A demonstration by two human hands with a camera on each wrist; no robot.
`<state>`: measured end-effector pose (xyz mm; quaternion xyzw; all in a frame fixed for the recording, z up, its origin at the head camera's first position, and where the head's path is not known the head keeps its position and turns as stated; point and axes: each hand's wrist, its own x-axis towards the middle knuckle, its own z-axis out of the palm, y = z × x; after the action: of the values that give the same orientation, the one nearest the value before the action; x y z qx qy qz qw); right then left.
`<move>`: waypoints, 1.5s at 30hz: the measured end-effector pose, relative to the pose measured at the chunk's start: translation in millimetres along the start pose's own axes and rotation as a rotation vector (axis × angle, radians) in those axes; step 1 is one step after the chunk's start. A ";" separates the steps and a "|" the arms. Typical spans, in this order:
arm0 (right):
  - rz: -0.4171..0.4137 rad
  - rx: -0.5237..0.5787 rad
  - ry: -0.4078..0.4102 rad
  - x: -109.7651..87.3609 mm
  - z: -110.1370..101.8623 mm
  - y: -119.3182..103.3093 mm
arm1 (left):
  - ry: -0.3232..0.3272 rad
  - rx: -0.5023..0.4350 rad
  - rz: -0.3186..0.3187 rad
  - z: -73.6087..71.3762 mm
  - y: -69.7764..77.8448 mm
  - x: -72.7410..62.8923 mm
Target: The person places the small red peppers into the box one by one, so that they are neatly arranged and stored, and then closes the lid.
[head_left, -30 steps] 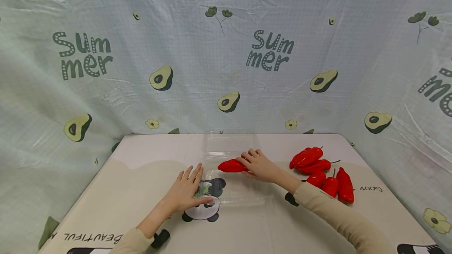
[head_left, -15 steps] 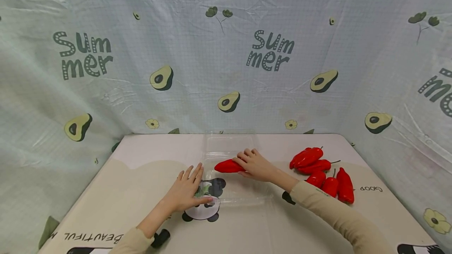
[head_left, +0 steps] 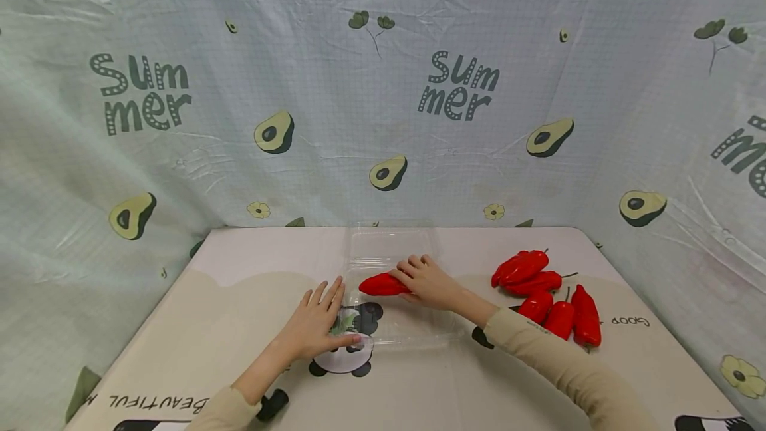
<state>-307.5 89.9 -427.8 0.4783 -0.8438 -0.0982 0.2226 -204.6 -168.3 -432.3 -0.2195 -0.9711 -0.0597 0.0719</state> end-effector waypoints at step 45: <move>-0.001 -0.001 -0.165 -2.4 7.3 -2.6 | 0.009 0.013 0.006 -1.0 -0.2 0.5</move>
<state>-307.8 90.2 -435.9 0.4689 -0.8590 -0.1378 0.1526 -205.0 -168.4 -431.3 -0.2217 -0.9705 -0.0542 0.0776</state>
